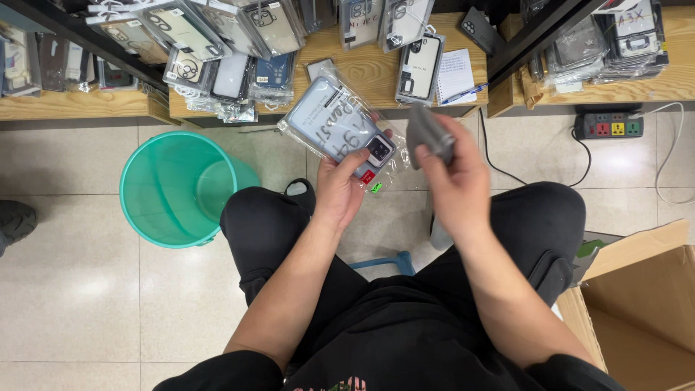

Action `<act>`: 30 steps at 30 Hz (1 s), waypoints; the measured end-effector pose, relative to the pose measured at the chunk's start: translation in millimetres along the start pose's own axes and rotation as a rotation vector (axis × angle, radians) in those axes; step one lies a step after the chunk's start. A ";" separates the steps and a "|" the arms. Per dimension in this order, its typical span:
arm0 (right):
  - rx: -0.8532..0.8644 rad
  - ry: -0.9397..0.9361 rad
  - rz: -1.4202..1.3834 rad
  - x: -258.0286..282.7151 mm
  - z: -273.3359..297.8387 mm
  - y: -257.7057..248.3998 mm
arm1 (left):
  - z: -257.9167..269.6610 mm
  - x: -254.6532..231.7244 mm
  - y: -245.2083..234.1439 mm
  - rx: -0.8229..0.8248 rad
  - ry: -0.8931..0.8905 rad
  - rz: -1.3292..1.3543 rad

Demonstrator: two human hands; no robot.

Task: The person sits on a low stool and wipes the plastic packaging of several phone cases with a gray cloth. They handle the cases one by one, wiping both sides, then stack them together. Finally, they place the stack into a cardboard box and write on a notepad.

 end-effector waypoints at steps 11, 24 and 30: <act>0.225 -0.386 0.389 13.5 62.3 70.6 | 11.5 2.6 -0.7 -0.256 -0.141 0.015; 0.302 0.251 -0.023 9.0 15.2 -8.1 | -10.7 21.0 -31.3 -0.171 -0.220 -0.068; 0.142 -0.205 0.179 50.3 -8.2 19.5 | -3.8 12.2 -10.1 -0.080 -0.140 -0.130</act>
Point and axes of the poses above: each hand's wrist, its own z-axis away from the middle knuckle, its own y-axis out of the palm, x = y × z, the point moved 5 cm from there along -z, towards the middle knuckle, and after that the axes turned 14 degrees about -x, right-handed, at the moved point
